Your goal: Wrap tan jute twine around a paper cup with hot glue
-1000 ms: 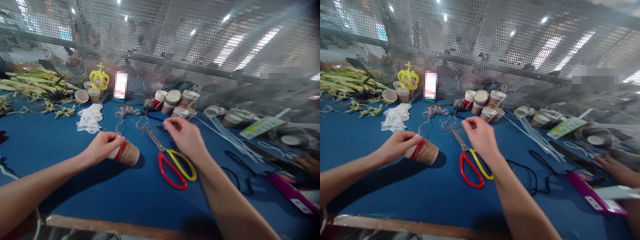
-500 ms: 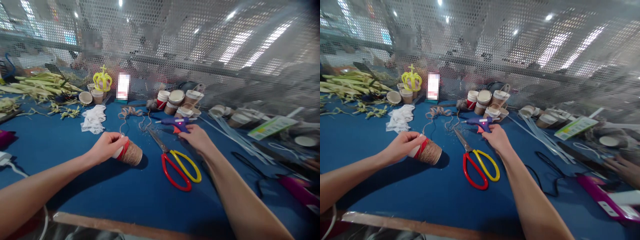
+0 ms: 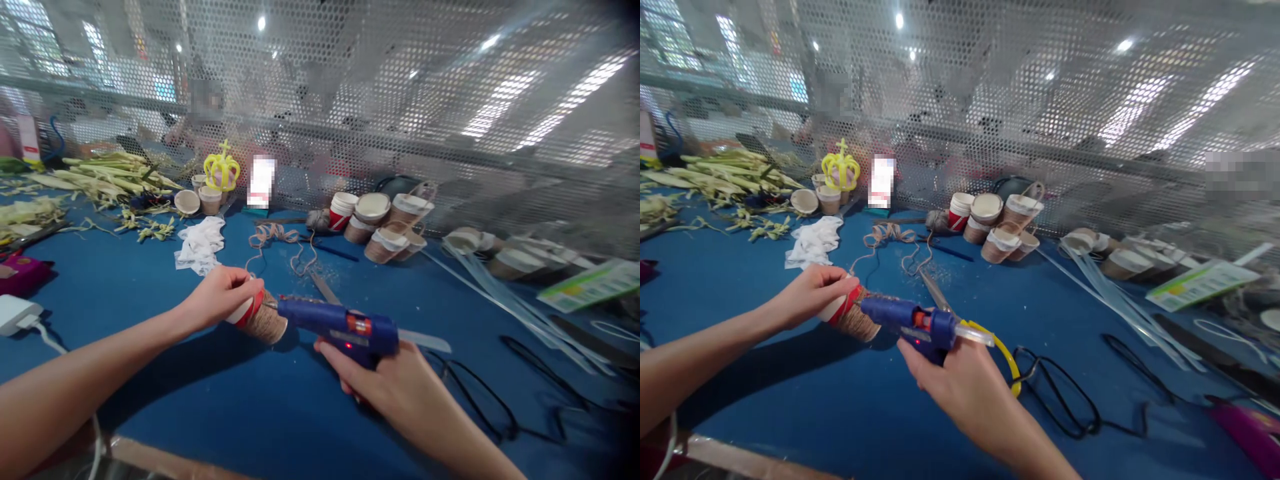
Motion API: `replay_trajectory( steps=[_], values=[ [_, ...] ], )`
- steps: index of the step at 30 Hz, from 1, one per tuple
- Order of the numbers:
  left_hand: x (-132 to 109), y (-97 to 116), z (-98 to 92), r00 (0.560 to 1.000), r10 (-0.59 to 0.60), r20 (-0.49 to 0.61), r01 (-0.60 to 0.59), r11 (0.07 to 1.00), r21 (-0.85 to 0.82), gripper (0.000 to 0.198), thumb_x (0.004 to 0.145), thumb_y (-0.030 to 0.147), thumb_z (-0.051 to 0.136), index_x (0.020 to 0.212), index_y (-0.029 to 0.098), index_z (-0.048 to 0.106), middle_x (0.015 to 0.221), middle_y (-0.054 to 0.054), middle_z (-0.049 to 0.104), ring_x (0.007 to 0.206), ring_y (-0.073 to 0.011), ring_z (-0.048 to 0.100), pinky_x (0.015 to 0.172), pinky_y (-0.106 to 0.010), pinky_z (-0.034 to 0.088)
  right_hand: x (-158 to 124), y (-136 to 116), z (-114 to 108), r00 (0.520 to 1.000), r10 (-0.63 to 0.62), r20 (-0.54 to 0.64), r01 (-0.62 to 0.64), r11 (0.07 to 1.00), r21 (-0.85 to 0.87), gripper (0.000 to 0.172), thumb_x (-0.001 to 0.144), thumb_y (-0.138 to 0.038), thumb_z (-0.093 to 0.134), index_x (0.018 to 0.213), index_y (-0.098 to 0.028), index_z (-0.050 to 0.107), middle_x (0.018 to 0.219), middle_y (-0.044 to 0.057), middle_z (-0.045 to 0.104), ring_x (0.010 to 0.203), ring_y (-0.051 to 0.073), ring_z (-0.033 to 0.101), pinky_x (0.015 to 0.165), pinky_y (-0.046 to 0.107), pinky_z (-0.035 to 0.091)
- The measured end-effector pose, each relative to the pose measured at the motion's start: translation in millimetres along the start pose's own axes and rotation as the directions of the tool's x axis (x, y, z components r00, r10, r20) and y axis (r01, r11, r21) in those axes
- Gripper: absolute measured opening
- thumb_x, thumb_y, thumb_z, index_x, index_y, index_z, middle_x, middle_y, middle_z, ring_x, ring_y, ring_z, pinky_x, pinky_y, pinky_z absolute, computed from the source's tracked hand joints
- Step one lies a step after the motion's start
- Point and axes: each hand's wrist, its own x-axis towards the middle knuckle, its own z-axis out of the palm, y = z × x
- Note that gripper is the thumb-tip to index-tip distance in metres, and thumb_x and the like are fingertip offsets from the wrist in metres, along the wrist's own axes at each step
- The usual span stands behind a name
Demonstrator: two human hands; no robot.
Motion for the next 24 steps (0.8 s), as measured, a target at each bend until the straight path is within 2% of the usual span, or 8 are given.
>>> replay_trajectory(
  steps=[2, 4, 7, 11, 18, 24],
  values=[
    [-0.4, 0.3, 0.9, 1.0, -0.007, 0.002, 0.007, 1.0, -0.012, 0.031, 0.072, 0.039, 0.05, 0.053, 0.014, 0.048, 0.049, 0.003, 0.045, 0.045, -0.0076, 0.039, 0.041, -0.018, 0.03, 0.1, 1.5, 2.5, 0.995, -0.093, -0.032, 0.092, 0.995, -0.03, 0.008, 0.066, -0.032, 0.061, 0.064, -0.025, 0.059, 0.049, -0.001, 0.057, 0.044, 0.016, 0.053, 0.047, 0.029, 0.044],
    [-0.8, 0.7, 1.6, 1.0, -0.016, -0.004, 0.016, 1.0, -0.019, 0.031, 0.071, 0.039, 0.051, 0.054, 0.014, 0.049, 0.049, 0.003, 0.046, 0.045, -0.0078, 0.039, 0.041, -0.018, 0.03, 1.1, 1.2, 3.6, 0.991, -0.13, -0.02, 0.13, 0.991, -0.023, 0.004, 0.068, -0.029, 0.058, 0.066, -0.026, 0.059, 0.056, 0.0, 0.06, 0.05, 0.017, 0.054, 0.051, 0.03, 0.044],
    [-0.5, 0.6, 2.2, 1.0, -0.025, -0.018, 0.024, 0.999, -0.027, 0.031, 0.07, 0.04, 0.051, 0.053, 0.014, 0.049, 0.048, 0.004, 0.044, 0.044, -0.0076, 0.038, 0.04, -0.018, 0.028, 1.4, -0.8, 5.1, 0.986, -0.163, 0.018, 0.164, 0.986, -0.025, 0.012, 0.074, -0.026, 0.051, 0.062, -0.025, 0.053, 0.057, 0.0, 0.058, 0.049, 0.016, 0.051, 0.046, 0.027, 0.042],
    [0.7, -1.2, 2.9, 1.0, -0.021, -0.021, 0.02, 0.999, -0.025, 0.031, 0.07, 0.04, 0.05, 0.053, 0.014, 0.048, 0.047, 0.004, 0.043, 0.043, -0.007, 0.037, 0.04, -0.017, 0.028, -1.5, -1.8, 7.6, 0.984, -0.174, 0.05, 0.178, 0.98, -0.088, 0.015, 0.077, -0.024, 0.048, 0.062, -0.024, 0.05, 0.055, -0.001, 0.056, 0.048, 0.014, 0.049, 0.044, 0.024, 0.04],
    [0.3, -2.3, 3.3, 0.999, -0.015, -0.033, 0.015, 1.0, -0.009, 0.032, 0.07, 0.04, 0.049, 0.052, 0.014, 0.046, 0.046, 0.005, 0.041, 0.042, -0.0064, 0.035, 0.039, -0.017, 0.026, -4.8, 2.7, 10.3, 0.971, -0.235, 0.041, 0.238, 0.942, -0.235, 0.011, 0.079, -0.022, 0.048, 0.069, -0.021, 0.053, 0.06, -0.003, 0.058, 0.051, 0.011, 0.052, 0.048, 0.022, 0.04],
    [0.3, -0.5, 3.4, 0.999, -0.014, -0.03, 0.013, 1.0, -0.013, 0.031, 0.071, 0.038, 0.049, 0.052, 0.014, 0.045, 0.046, 0.005, 0.041, 0.041, -0.0057, 0.035, 0.038, -0.016, 0.026, -6.3, 4.2, 10.0, 0.95, -0.312, 0.033, 0.31, 0.917, -0.251, 0.012, 0.08, -0.021, 0.047, 0.068, -0.021, 0.051, 0.057, -0.003, 0.055, 0.047, 0.01, 0.05, 0.045, 0.02, 0.038]
  ],
)
